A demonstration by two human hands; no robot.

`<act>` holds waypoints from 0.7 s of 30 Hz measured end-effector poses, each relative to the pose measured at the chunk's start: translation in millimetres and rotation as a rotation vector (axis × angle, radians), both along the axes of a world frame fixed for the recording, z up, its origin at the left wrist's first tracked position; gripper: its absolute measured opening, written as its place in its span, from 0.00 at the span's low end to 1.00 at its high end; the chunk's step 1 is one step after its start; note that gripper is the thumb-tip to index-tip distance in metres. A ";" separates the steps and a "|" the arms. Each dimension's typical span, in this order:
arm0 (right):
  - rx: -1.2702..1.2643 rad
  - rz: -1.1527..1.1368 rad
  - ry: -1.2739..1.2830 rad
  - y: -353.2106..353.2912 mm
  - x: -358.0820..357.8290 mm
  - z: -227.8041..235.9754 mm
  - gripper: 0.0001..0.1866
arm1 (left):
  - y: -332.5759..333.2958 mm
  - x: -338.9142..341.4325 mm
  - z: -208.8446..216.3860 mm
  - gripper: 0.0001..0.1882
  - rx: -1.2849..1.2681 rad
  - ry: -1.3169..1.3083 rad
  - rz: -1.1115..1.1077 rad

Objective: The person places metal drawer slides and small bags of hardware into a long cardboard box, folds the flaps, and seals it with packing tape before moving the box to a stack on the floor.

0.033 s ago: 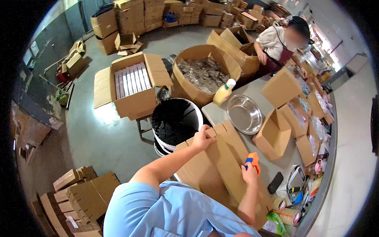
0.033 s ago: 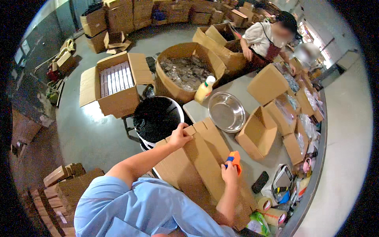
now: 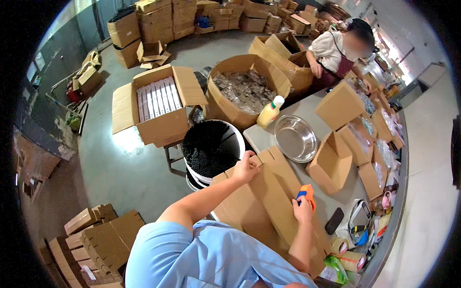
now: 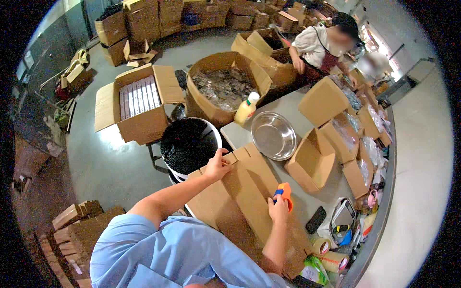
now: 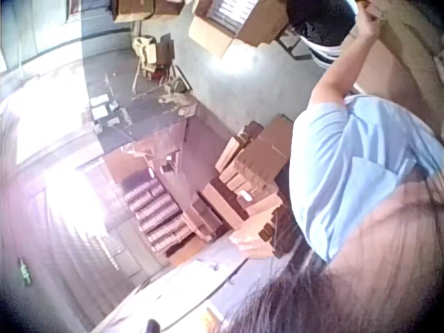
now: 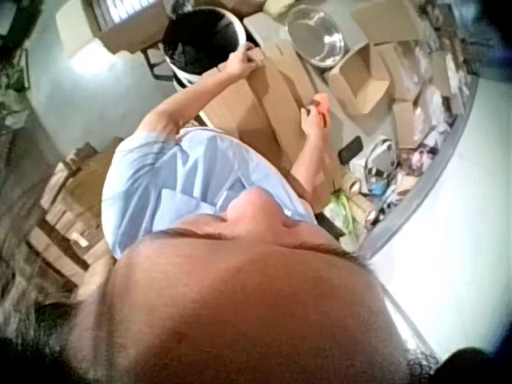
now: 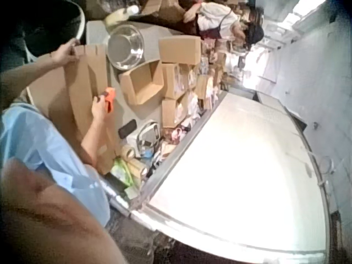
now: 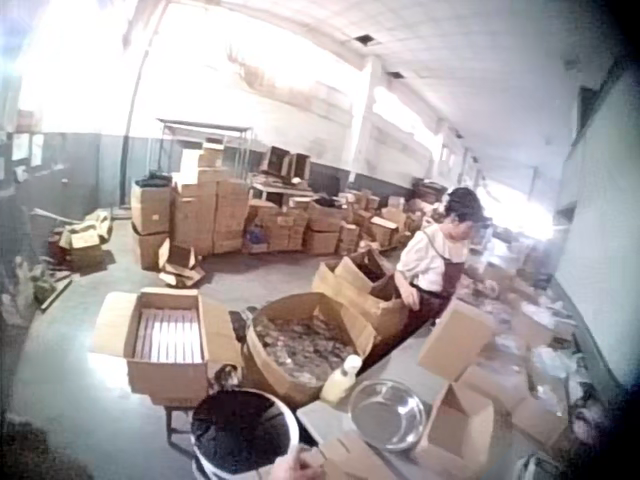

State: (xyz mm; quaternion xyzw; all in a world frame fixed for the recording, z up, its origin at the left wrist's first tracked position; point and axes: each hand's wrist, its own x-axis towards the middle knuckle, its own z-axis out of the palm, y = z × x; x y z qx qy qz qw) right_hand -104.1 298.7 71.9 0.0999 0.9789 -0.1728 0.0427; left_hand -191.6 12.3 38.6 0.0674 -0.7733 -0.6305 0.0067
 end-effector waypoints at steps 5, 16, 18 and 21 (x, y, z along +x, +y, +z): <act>-0.241 -0.106 0.309 -45.5 -11.1 55.3 0.29 | -13.8 -9.1 4.6 0.23 -0.086 -0.102 -0.183; -0.492 0.496 0.270 -120.1 -41.7 56.5 0.30 | -30.9 -15.6 15.9 0.25 0.833 -0.491 -0.375; -0.515 0.533 0.287 -122.5 -46.4 57.3 0.28 | -31.0 -20.0 10.0 0.21 0.810 -0.465 -0.386; -0.463 0.524 0.215 -125.6 -46.2 73.8 0.29 | -28.7 -23.0 -0.6 0.14 0.691 -0.378 -0.371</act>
